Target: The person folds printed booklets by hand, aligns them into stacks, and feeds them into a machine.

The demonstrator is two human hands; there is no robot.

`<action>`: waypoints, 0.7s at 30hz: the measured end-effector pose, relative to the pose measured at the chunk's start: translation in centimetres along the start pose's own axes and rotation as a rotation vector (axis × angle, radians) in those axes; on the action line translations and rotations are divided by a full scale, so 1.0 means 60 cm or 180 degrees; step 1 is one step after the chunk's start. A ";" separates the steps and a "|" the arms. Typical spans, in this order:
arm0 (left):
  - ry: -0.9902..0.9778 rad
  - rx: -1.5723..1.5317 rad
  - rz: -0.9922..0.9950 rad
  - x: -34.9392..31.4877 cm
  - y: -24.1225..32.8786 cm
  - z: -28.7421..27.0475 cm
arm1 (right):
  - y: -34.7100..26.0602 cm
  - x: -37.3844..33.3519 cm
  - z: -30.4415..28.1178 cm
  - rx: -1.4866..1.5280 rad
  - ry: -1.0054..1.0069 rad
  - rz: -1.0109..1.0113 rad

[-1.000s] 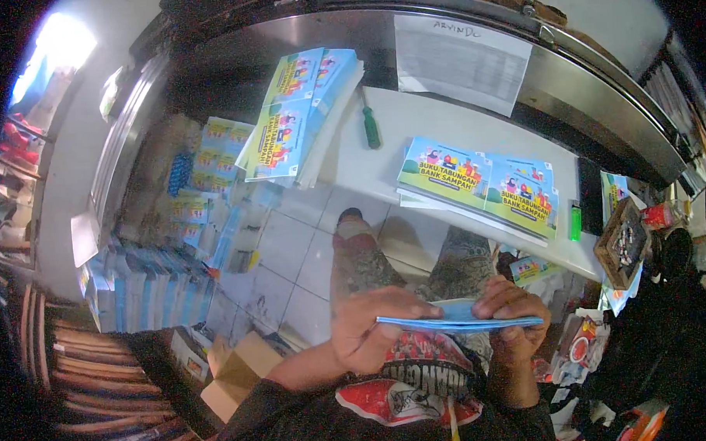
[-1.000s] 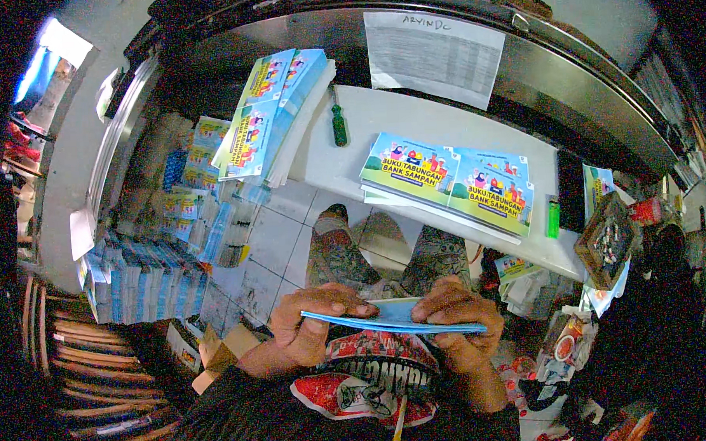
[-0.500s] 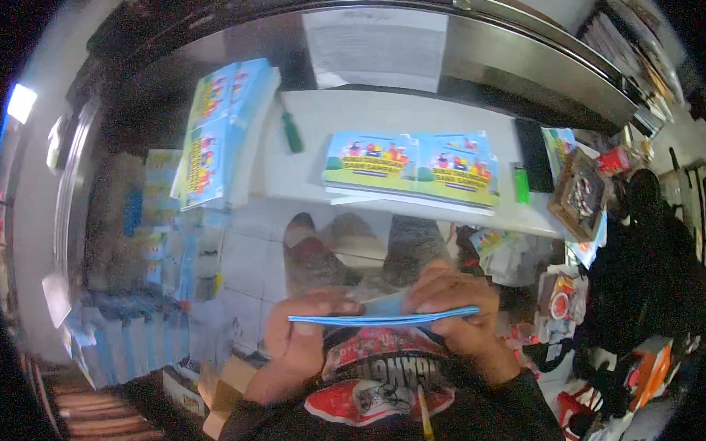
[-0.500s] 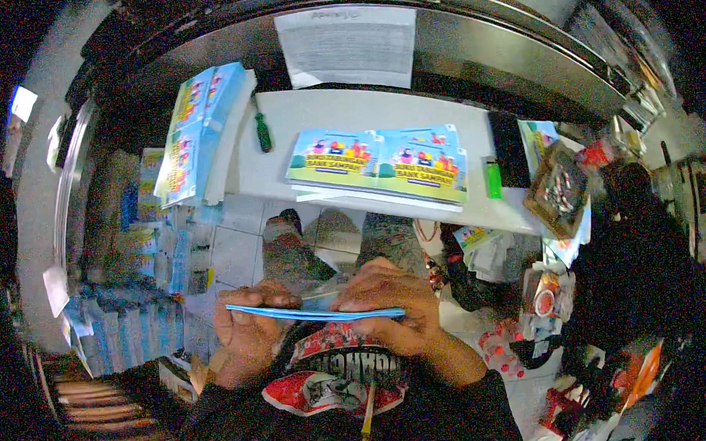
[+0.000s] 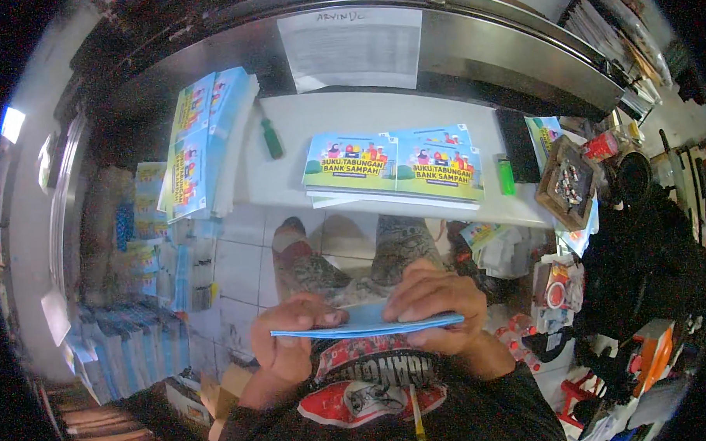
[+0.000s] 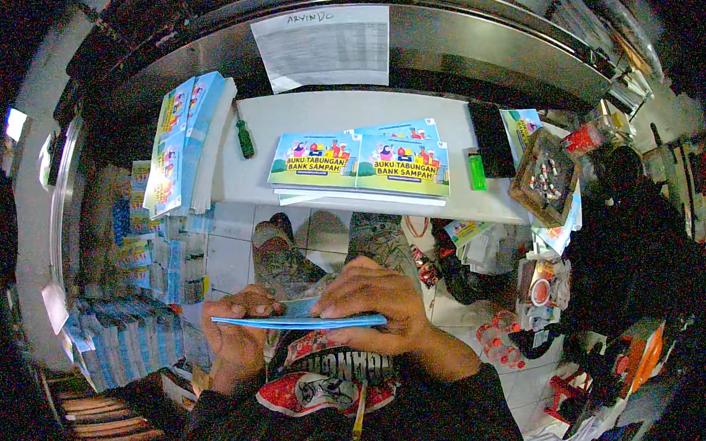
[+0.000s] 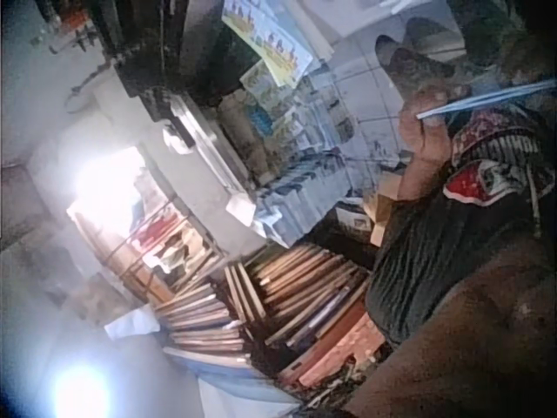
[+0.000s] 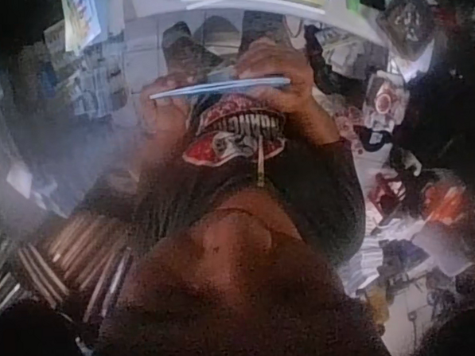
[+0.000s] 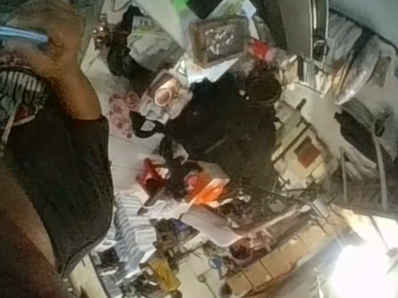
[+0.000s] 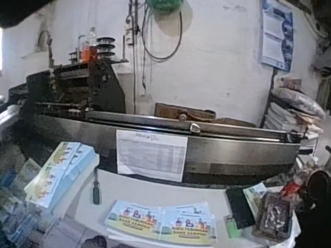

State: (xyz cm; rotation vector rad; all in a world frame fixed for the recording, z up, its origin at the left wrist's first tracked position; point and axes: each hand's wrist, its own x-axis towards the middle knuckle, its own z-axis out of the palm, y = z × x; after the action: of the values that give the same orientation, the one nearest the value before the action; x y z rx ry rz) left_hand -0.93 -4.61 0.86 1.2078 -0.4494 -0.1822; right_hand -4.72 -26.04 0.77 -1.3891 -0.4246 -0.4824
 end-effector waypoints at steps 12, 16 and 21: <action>-0.0208 0.0398 0.0486 0.006 -0.003 0.001 | -0.008 -0.001 -0.004 -0.0256 -0.0306 -0.0310; -0.0228 0.0570 0.0552 0.003 -0.006 0.002 | -0.018 0.002 -0.013 -0.0543 -0.0430 -0.0282; -0.0037 0.0527 0.0352 -0.008 -0.012 -0.015 | -0.015 0.002 0.000 -0.0493 -0.0287 0.0010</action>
State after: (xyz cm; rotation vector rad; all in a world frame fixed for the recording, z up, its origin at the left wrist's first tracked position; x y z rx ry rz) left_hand -0.92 -3.94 -0.19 1.3405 -0.5484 -0.0579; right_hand -5.11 -26.17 1.55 -1.5652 -0.4659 -0.4587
